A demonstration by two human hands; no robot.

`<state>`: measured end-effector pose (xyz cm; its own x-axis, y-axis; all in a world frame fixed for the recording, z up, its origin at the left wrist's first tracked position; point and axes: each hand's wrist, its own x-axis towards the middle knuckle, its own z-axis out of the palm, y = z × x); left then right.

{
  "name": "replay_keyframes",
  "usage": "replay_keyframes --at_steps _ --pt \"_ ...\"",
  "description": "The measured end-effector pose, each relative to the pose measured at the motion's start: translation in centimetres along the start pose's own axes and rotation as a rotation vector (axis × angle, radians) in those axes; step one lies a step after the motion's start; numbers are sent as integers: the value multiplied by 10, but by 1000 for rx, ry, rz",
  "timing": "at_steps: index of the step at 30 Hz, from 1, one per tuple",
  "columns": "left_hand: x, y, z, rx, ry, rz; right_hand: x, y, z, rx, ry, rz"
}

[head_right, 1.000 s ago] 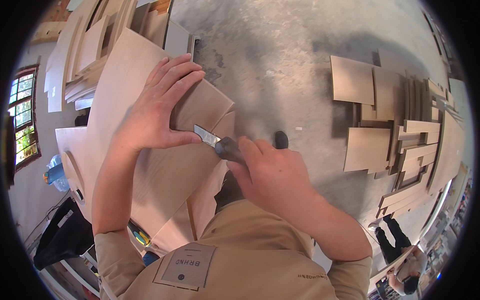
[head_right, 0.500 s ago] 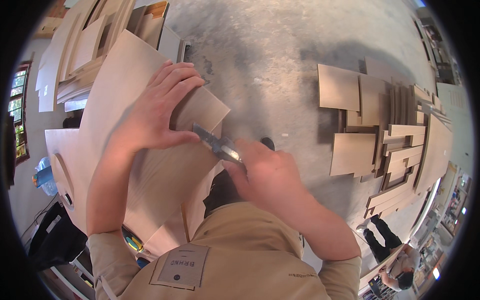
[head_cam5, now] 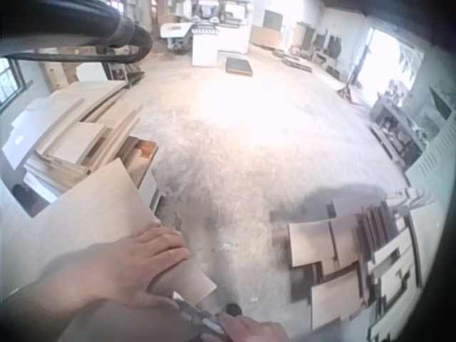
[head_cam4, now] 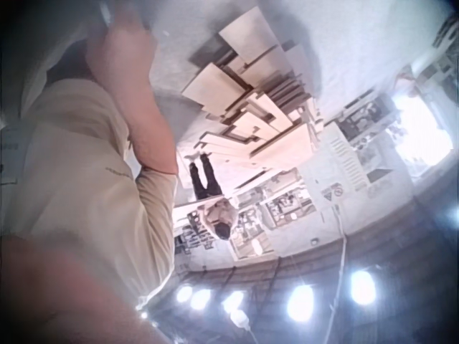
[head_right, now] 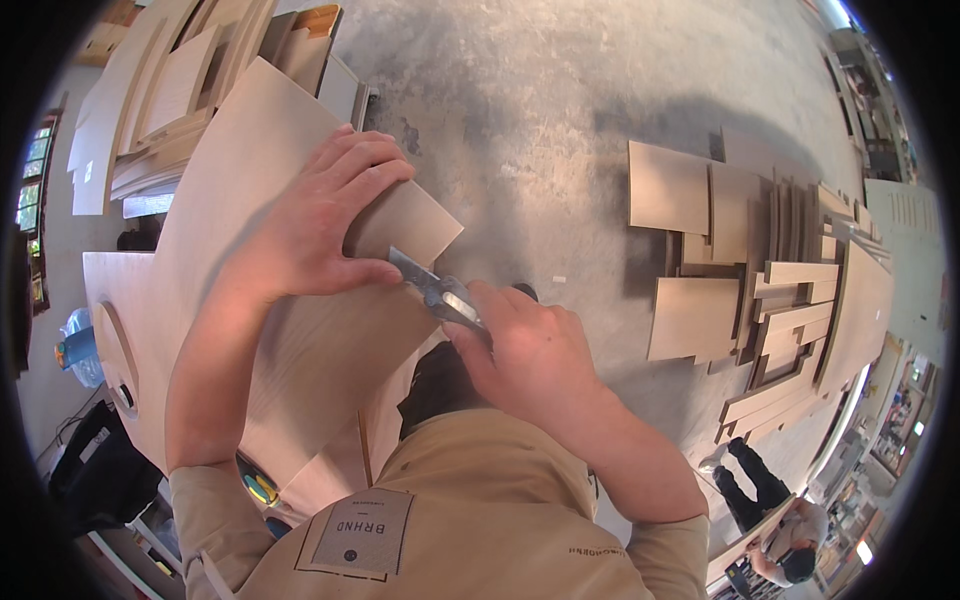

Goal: The person uses a utility knife to cut a rectangular notch into a large sheet of plywood. They then use a screwdriver to pry out the cut section and remove it. The person continues to refine the cut edges with the utility knife.

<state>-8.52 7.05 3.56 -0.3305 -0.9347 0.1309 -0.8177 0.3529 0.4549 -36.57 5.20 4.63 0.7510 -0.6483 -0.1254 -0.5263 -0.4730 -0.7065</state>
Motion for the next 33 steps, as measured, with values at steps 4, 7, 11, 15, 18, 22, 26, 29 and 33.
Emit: replay_keyframes --at_steps 4,7,11,15,18,22,26,29,33 --pt "0 0 1 -8 -12 -14 1 -1 0 -8 11 4" --pt "-1 0 1 -14 -20 -22 0 0 0 -27 13 11" --pt "1 0 3 -10 -1 -25 0 3 2 -62 43 2" --pt "4 -1 4 -11 2 -25 2 7 2 -89 60 -4" --pt "5 -1 4 -6 13 -19 2 7 0 -95 61 -1" --pt "6 -1 6 1 38 -20 4 6 -4 -59 46 35" --pt "11 -1 9 -19 44 -25 7 7 -8 -56 52 58" --pt "14 -1 10 -26 59 -24 10 10 -11 -77 37 67" --pt "17 0 10 -43 70 -34 11 13 -12 -92 68 23"
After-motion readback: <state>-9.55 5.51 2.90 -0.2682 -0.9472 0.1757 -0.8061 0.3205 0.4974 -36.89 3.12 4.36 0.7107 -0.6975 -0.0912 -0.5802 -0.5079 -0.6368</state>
